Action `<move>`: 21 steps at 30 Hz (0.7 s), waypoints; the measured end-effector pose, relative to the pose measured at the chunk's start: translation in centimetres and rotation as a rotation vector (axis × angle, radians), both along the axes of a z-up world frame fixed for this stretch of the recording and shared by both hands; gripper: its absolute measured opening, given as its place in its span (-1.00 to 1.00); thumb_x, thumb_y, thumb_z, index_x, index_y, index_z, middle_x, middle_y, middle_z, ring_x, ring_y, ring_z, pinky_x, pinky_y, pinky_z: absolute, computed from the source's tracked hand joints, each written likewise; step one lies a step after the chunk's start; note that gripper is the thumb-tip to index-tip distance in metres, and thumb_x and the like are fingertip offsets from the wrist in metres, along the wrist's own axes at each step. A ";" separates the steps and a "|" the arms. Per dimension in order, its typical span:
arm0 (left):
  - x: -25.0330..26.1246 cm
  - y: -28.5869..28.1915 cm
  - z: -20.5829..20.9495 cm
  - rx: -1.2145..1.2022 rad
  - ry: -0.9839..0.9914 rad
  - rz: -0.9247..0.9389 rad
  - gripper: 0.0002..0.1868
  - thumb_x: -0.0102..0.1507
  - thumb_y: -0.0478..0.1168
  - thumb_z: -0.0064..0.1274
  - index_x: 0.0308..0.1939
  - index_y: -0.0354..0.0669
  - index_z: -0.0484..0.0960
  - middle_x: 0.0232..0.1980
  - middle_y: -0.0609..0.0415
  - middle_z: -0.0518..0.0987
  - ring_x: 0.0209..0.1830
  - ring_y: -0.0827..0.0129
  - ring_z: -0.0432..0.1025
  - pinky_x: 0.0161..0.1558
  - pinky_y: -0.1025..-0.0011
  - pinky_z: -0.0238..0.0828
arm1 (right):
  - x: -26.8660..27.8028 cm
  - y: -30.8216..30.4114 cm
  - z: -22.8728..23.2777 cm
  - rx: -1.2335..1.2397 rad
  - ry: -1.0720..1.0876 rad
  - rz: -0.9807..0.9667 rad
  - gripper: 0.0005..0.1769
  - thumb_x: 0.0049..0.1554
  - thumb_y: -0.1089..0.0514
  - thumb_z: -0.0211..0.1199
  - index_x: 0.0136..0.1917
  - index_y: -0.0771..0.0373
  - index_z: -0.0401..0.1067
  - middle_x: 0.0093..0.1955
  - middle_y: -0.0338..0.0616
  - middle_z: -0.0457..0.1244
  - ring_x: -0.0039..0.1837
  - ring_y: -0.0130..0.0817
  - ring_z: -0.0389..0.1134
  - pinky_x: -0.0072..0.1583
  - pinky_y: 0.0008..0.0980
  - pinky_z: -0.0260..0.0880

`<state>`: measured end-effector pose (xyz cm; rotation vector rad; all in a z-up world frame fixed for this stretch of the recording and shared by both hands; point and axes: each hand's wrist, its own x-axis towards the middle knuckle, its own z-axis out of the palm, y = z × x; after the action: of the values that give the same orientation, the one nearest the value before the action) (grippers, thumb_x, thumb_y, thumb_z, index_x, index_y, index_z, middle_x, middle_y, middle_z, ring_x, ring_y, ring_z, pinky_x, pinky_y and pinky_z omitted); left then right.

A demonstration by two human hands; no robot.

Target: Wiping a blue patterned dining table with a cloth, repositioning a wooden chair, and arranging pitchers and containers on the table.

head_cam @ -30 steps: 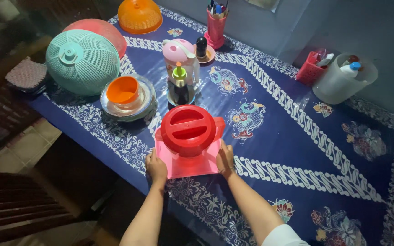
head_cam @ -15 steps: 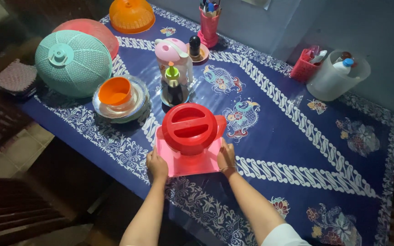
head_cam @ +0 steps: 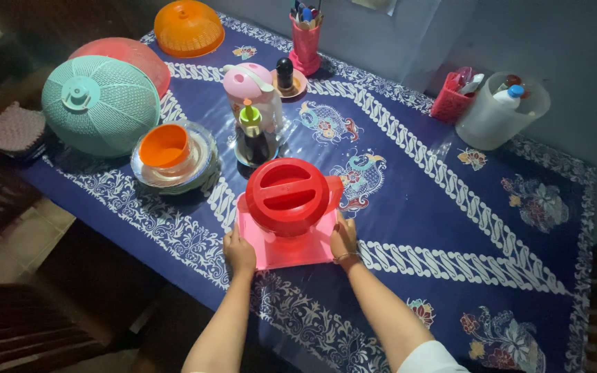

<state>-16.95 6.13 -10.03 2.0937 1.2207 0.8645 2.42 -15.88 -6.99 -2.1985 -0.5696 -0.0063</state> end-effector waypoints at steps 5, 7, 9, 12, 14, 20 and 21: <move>1.0 -0.2 -0.3 0.033 0.007 -0.017 -0.50 0.29 -0.36 -0.16 0.32 -0.21 0.56 0.10 -0.20 0.52 0.11 -0.02 0.43 0.17 0.18 0.37 | -0.2 -0.7 2.7 0.019 0.087 -0.033 -0.48 0.21 0.28 -0.07 0.39 0.04 0.39 0.01 0.26 0.25 0.05 0.18 0.34 0.12 -0.05 0.38; 1.3 -0.5 0.0 0.034 0.007 -0.024 -0.49 0.28 -0.37 -0.16 0.32 -0.21 0.55 0.09 -0.21 0.52 0.11 -0.02 0.43 0.17 0.19 0.38 | 0.1 -1.0 2.2 0.062 0.093 -0.049 -0.48 0.21 0.27 -0.08 0.39 0.03 0.39 0.02 0.25 0.25 0.06 0.17 0.34 0.12 -0.05 0.38; 1.6 -1.1 0.9 0.004 0.018 -0.039 -0.51 0.30 -0.36 -0.16 0.32 -0.20 0.55 0.14 -0.21 0.52 0.13 -0.03 0.42 0.15 0.17 0.38 | 0.9 -1.2 0.9 0.029 0.108 -0.072 -0.47 0.21 0.27 -0.09 0.42 0.03 0.34 0.04 0.25 0.24 0.06 0.17 0.33 0.12 -0.04 0.36; 2.3 -1.7 1.7 -0.033 0.047 -0.020 -0.51 0.31 -0.33 -0.17 0.33 -0.17 0.54 0.15 -0.19 0.52 0.14 -0.01 0.43 0.17 0.20 0.39 | 0.6 -1.9 2.9 0.046 0.172 -0.057 -0.48 0.23 0.27 -0.12 0.40 -0.02 0.37 0.00 0.23 0.23 0.05 0.13 0.33 0.12 -0.08 0.37; 2.6 -2.1 2.2 -0.044 0.031 -0.030 -0.50 0.31 -0.34 -0.17 0.34 -0.17 0.53 0.16 -0.19 0.51 0.15 -0.01 0.42 0.17 0.19 0.38 | 0.6 -2.2 4.0 0.055 0.200 -0.060 -0.47 0.23 0.27 -0.14 0.40 -0.02 0.36 0.00 0.22 0.23 0.05 0.11 0.33 0.12 -0.08 0.36; 3.6 -2.5 2.1 -0.061 0.050 -0.065 -0.49 0.30 -0.34 -0.17 0.35 -0.18 0.52 0.16 -0.20 0.51 0.17 -0.03 0.41 0.20 0.18 0.36 | 1.4 -3.0 3.8 0.093 0.185 -0.090 -0.46 0.19 0.31 -0.11 0.37 0.02 0.39 0.01 0.18 0.23 0.06 0.09 0.31 0.12 -0.08 0.33; 3.9 -2.5 1.9 -0.066 0.045 -0.067 -0.50 0.31 -0.34 -0.17 0.34 -0.18 0.53 0.16 -0.21 0.51 0.17 -0.04 0.41 0.21 0.18 0.35 | 1.6 -3.1 3.7 0.071 0.199 -0.102 -0.47 0.19 0.32 -0.09 0.37 0.03 0.40 0.00 0.17 0.22 0.06 0.09 0.29 0.12 -0.07 0.31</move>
<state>-13.09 3.59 -8.10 2.0991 1.1783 0.7418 4.06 -19.02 -3.29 -2.1260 -0.3410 0.1350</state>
